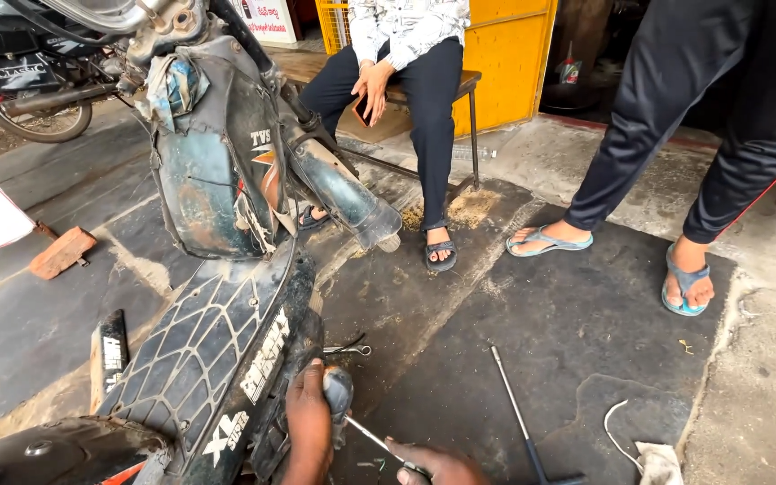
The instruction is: The person crouches beside a motorcycle and works on its turn signal assembly, using a screwdriver to unscrew and remove the indicator lens, handling the bulb and orange lens cover, then reassembling the unit and screwing it back onto the motorcycle body.
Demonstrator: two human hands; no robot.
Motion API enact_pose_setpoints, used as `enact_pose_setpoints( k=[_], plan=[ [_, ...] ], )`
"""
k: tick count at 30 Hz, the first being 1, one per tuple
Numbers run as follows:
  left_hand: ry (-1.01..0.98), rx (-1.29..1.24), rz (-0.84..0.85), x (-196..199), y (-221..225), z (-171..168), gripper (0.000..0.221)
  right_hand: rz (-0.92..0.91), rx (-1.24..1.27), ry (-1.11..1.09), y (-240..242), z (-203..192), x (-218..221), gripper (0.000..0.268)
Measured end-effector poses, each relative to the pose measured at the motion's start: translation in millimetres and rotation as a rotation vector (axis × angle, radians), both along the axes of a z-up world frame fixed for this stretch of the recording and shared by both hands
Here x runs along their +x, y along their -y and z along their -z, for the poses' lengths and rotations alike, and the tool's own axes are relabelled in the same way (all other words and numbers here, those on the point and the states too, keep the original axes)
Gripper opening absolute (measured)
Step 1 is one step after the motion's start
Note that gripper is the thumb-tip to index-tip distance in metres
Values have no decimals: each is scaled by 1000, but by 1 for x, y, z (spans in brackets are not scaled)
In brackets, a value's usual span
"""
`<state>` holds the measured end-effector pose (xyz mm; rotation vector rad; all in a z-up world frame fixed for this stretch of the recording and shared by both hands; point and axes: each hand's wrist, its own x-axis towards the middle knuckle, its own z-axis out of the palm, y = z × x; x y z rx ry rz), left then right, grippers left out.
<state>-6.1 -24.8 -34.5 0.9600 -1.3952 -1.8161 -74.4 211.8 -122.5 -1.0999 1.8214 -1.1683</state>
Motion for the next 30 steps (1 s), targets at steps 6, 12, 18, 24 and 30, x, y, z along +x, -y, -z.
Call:
enact_pose_setpoints(
  k=[6, 12, 18, 24, 30],
  plan=[
    [-29, 5, -17, 0, -6, -19, 37, 105, -79, 466, 6, -9, -3, 52],
    [-96, -13, 4, 0, -6, -19, 40, 94, 437, -561, -1, -80, 18, 45],
    [-89, -148, -26, -9, 18, 33, 38, 112, -24, 431, 3, 20, -11, 43],
    [-151, 43, -87, 6, -1, -27, 38, 233, 44, -414, -14, -128, 20, 42],
    [-204, 266, -12, 14, -4, -32, 39, 368, -35, -493, -19, -168, 29, 45]
  ],
)
